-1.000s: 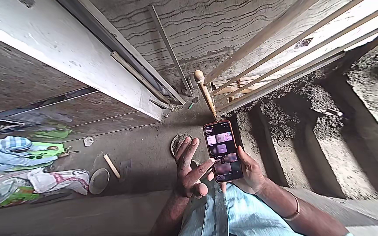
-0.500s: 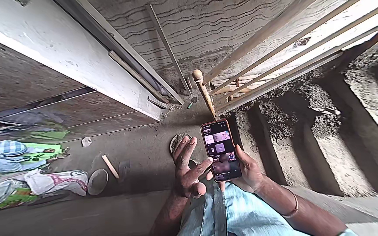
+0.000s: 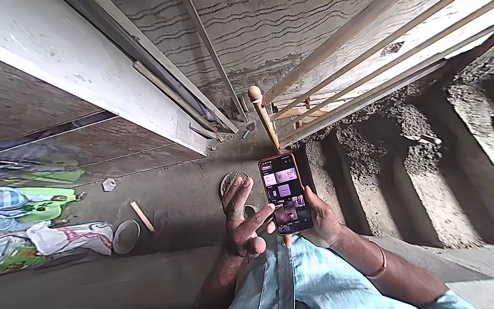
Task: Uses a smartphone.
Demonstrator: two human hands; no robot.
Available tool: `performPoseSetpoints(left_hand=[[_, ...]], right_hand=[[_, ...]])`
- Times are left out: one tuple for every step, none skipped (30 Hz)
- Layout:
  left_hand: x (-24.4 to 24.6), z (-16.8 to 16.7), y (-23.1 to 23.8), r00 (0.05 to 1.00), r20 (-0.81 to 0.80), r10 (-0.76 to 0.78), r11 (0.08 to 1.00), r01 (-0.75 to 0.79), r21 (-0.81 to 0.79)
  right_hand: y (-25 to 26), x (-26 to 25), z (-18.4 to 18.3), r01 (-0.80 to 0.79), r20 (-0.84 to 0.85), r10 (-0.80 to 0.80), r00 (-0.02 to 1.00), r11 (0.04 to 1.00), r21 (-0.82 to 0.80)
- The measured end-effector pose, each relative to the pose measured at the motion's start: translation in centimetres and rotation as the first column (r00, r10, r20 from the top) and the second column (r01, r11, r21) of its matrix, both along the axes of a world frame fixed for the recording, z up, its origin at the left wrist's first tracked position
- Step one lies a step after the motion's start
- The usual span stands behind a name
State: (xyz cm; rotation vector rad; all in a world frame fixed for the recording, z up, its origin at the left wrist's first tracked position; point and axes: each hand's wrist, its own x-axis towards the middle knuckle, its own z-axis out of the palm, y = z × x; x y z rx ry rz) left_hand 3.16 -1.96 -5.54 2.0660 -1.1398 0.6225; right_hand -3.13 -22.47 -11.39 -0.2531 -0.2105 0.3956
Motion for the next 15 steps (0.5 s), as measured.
performPoseSetpoints(left_hand=[[0.01, -0.1, 0.05, 1.0, 0.005, 0.0, 1.0, 0.0, -0.003], [0.01, -0.2, 0.1, 1.0, 0.009, 0.002, 1.0, -0.002, -0.007], [0.01, -0.25, 0.14, 1.0, 0.009, 0.003, 1.0, -0.003, -0.008], [0.04, -0.28, 0.18, 1.0, 0.01, 0.002, 1.0, -0.002, -0.009], [0.07, -0.28, 0.22, 1.0, 0.009, 0.001, 1.0, -0.001, -0.008], [0.07, -0.28, 0.23, 1.0, 0.008, 0.001, 1.0, -0.001, -0.009], [0.07, -0.27, 0.23, 1.0, 0.006, 0.001, 1.0, -0.001, -0.01], [0.08, -0.24, 0.22, 1.0, 0.004, 0.0, 1.0, 0.0, -0.009], [0.08, -0.19, 0.22, 1.0, 0.001, -0.001, 1.0, 0.001, -0.007], [0.05, -0.15, 0.25, 1.0, -0.003, -0.001, 1.0, 0.001, -0.003], [0.05, -0.16, 0.29, 1.0, -0.004, -0.002, 1.0, 0.002, -0.003], [0.05, -0.22, 0.34, 1.0, -0.004, -0.005, 1.0, 0.005, -0.006], [0.03, -0.25, 0.36, 1.0, -0.005, -0.006, 1.0, 0.006, -0.008], [0.01, -0.25, 0.37, 1.0, -0.006, -0.007, 1.0, 0.007, -0.011], [0.0, -0.23, 0.38, 1.0, -0.008, -0.008, 1.0, 0.008, -0.012]], right_hand=[[0.01, 0.03, -0.08, -0.002, 0.007, 0.002, 1.0, 1.0, 0.006], [-0.01, 0.06, -0.19, -0.008, 0.016, 0.008, 1.0, 1.0, 0.016], [0.0, 0.07, -0.25, -0.012, 0.023, 0.011, 1.0, 1.0, 0.023], [0.01, 0.1, -0.28, -0.013, 0.024, 0.012, 1.0, 1.0, 0.029], [0.02, 0.13, -0.27, -0.016, 0.025, 0.015, 1.0, 0.999, 0.034], [0.03, 0.12, -0.24, -0.017, 0.02, 0.016, 1.0, 0.999, 0.037], [0.03, 0.12, -0.2, -0.019, 0.016, 0.018, 1.0, 0.999, 0.037], [0.02, 0.14, -0.19, -0.021, 0.018, 0.02, 1.0, 0.999, 0.039], [0.05, 0.17, -0.2, -0.021, 0.023, 0.02, 1.0, 0.999, 0.039], [0.1, 0.16, -0.21, -0.019, 0.022, 0.018, 1.0, 0.999, 0.035], [0.12, 0.17, -0.23, -0.017, 0.024, 0.016, 1.0, 0.999, 0.033], [0.13, 0.18, -0.28, -0.016, 0.028, 0.015, 0.999, 0.999, 0.031], [0.13, 0.19, -0.28, -0.015, 0.028, 0.014, 1.0, 1.0, 0.025], [0.12, 0.18, -0.27, -0.017, 0.026, 0.016, 1.0, 1.0, 0.018], [0.12, 0.18, -0.23, -0.017, 0.022, 0.017, 1.0, 1.0, 0.012]])
